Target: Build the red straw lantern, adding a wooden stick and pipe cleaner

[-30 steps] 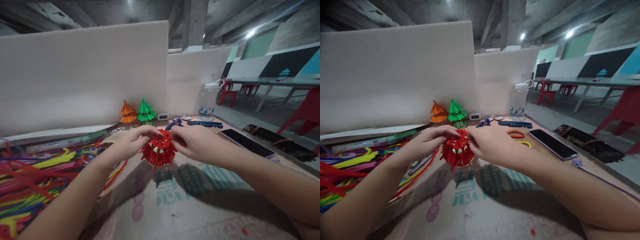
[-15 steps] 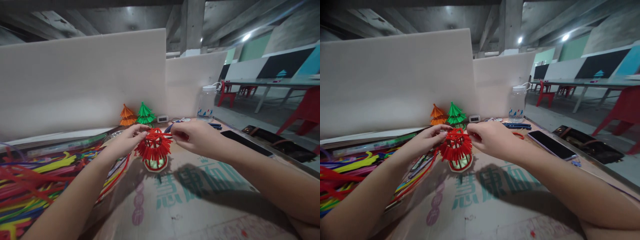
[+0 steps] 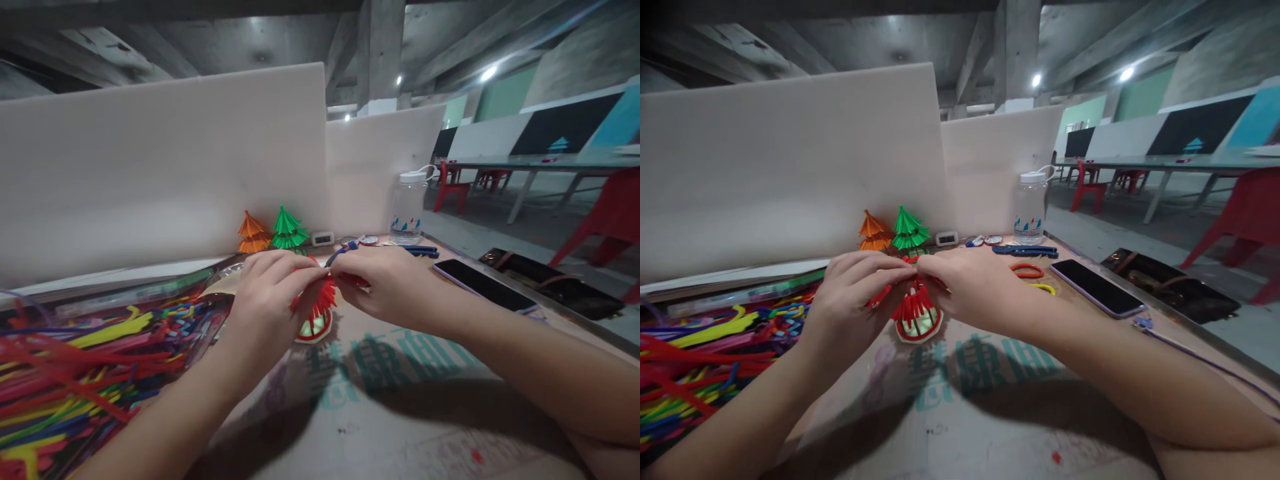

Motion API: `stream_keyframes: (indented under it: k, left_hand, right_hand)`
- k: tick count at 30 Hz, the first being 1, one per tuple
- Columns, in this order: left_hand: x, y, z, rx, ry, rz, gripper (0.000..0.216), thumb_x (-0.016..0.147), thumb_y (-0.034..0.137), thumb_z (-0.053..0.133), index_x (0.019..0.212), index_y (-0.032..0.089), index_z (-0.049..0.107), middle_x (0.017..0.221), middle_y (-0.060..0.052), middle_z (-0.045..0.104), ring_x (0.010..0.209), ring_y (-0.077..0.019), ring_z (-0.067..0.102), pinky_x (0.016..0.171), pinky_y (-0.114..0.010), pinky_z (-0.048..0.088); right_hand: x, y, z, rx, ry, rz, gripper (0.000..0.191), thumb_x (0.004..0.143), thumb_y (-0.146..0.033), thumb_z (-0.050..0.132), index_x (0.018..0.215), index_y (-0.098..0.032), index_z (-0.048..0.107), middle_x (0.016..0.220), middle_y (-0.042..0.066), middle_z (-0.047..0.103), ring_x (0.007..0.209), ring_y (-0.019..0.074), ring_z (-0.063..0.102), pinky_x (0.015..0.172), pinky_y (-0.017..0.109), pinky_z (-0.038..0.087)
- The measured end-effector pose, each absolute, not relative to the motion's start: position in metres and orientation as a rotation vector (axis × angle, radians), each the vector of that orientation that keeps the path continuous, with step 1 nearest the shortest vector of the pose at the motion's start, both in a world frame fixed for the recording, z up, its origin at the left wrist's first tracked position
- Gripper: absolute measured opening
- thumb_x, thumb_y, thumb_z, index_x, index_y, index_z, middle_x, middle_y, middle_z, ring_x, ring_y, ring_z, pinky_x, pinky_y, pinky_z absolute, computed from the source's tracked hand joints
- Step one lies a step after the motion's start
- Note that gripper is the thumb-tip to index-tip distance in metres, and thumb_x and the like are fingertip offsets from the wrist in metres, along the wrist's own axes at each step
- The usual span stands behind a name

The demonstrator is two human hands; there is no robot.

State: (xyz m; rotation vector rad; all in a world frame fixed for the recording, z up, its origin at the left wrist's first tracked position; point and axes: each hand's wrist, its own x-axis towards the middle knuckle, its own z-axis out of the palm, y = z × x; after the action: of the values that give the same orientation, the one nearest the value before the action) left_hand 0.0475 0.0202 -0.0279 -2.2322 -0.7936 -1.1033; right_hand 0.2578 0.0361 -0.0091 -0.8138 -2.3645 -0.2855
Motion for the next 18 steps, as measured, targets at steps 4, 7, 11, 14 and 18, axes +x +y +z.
stream_keyframes:
  k: [4, 7, 11, 14, 18]
  left_hand:
    - [0.050, 0.016, -0.028, -2.229, -0.783, -1.112, 0.010, 0.098, 0.020, 0.064, 0.103, 0.018, 0.072, 0.098, -0.005, 0.079, 0.095, -0.0224, 0.067, 0.087, -0.038, 0.047]
    - [0.053, 0.012, -0.030, -2.290, -0.837, -1.160, 0.012, 0.097, 0.021, 0.063, 0.103, 0.018, 0.072, 0.101, -0.007, 0.078, 0.097, -0.0231, 0.067, 0.091, -0.040, 0.048]
    - [0.059, 0.010, -0.038, -2.415, -0.962, -1.376, 0.020, 0.098, 0.022, 0.060, 0.113, 0.019, 0.073, 0.111, -0.009, 0.074, 0.103, -0.0224, 0.066, 0.090, -0.038, 0.052]
    - [0.063, 0.011, -0.044, -2.526, -0.991, -1.481, 0.029, 0.100, 0.024, 0.057, 0.125, 0.023, 0.070, 0.122, -0.009, 0.070, 0.110, -0.0223, 0.065, 0.094, -0.039, 0.052]
    - [0.062, 0.015, -0.042, -2.634, -1.085, -1.606, 0.030, 0.099, 0.030, 0.057, 0.126, 0.024, 0.071, 0.123, -0.008, 0.073, 0.111, -0.0231, 0.066, 0.099, -0.039, 0.051]
  right_hand:
    - [0.257, 0.036, -0.010, -0.773, -2.331, -0.308, 0.020, 0.089, -0.014, 0.048, 0.083, -0.018, 0.066, 0.075, 0.003, 0.070, 0.065, 0.0137, 0.053, 0.061, 0.028, 0.028]
    - [0.257, 0.037, -0.012, -0.748, -2.276, -0.362, 0.022, 0.091, -0.015, 0.048, 0.075, -0.018, 0.063, 0.067, 0.001, 0.066, 0.061, 0.0128, 0.050, 0.060, 0.028, 0.029]
    - [0.258, 0.040, -0.014, -0.686, -2.168, -0.513, 0.024, 0.092, -0.015, 0.048, 0.072, -0.018, 0.063, 0.064, 0.002, 0.065, 0.060, 0.0130, 0.053, 0.060, 0.028, 0.032]
    - [0.261, 0.045, -0.016, -0.654, -2.118, -0.642, 0.027, 0.095, -0.016, 0.046, 0.075, -0.019, 0.065, 0.066, 0.003, 0.068, 0.062, 0.0141, 0.056, 0.060, 0.028, 0.035]
    - [0.262, 0.047, -0.015, -0.623, -2.103, -0.753, 0.032, 0.099, -0.019, 0.043, 0.075, -0.020, 0.065, 0.068, 0.003, 0.068, 0.065, 0.0149, 0.057, 0.062, 0.029, 0.036]
